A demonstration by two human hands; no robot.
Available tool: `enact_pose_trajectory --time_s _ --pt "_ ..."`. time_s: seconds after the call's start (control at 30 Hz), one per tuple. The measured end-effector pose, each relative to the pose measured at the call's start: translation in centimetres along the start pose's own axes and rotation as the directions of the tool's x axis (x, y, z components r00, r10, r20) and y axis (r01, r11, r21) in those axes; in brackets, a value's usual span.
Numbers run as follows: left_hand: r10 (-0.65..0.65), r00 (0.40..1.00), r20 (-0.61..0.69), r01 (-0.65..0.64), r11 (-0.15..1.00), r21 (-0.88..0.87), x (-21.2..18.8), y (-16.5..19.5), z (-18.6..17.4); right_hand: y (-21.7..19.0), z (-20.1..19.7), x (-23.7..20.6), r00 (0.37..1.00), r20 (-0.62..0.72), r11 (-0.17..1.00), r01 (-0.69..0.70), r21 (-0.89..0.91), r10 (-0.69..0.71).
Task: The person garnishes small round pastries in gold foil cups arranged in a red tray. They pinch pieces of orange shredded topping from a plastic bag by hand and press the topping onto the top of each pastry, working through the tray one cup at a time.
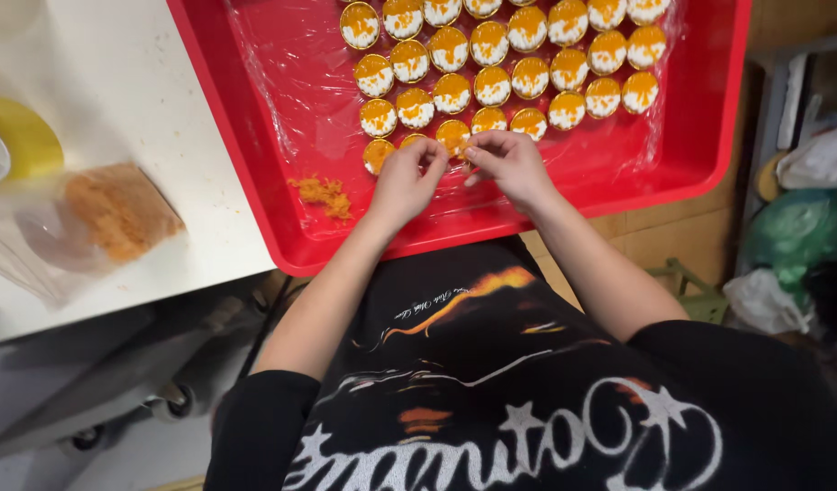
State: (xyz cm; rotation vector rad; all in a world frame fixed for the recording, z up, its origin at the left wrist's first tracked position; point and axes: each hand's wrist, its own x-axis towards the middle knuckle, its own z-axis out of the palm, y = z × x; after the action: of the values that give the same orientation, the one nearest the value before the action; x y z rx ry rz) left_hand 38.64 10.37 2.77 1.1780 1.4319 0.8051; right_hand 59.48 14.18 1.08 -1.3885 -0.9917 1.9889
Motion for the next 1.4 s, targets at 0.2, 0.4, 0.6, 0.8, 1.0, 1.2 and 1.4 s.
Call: enact_pose_trajectory --time_s 0.2,0.4,0.6,0.8,1.0,1.2,1.4 --pt "0.023 0.998 -0.061 -0.025 0.999 -0.045 1.6 -0.1 1.4 -1.5 -1.3 1.9 0.998 0.065 0.998 -0.007 -0.056 0.010" --pt "-0.055 0.994 -0.093 0.054 0.998 -0.012 2.2 0.2 2.2 -1.4 -1.5 2.9 0.985 0.166 0.994 0.061 -0.096 -0.045" --pt "-0.009 0.989 -0.149 0.048 0.964 0.260 1.7 0.5 1.0 -2.2 -1.8 3.4 0.994 0.104 0.976 0.055 -0.212 -0.034" --pt "0.152 0.980 -0.130 -0.061 0.845 0.531 2.5 0.7 1.0 -3.5 -1.4 3.7 0.984 0.099 0.716 0.176 -0.675 -0.149" --pt "0.221 0.971 -0.095 -0.101 0.733 0.673 3.6 0.0 1.5 -3.2 -0.2 4.3 0.949 0.194 0.566 0.304 -0.766 -0.247" --pt "0.297 0.947 -0.119 -0.147 0.735 0.662 2.6 -0.3 1.4 -3.5 -0.3 4.3 0.946 0.182 0.561 0.306 -0.770 -0.266" --pt "0.318 0.947 -0.037 -0.211 0.705 0.677 1.5 0.0 1.0 -4.0 -2.1 3.7 0.962 0.124 0.623 0.254 -0.740 -0.244"
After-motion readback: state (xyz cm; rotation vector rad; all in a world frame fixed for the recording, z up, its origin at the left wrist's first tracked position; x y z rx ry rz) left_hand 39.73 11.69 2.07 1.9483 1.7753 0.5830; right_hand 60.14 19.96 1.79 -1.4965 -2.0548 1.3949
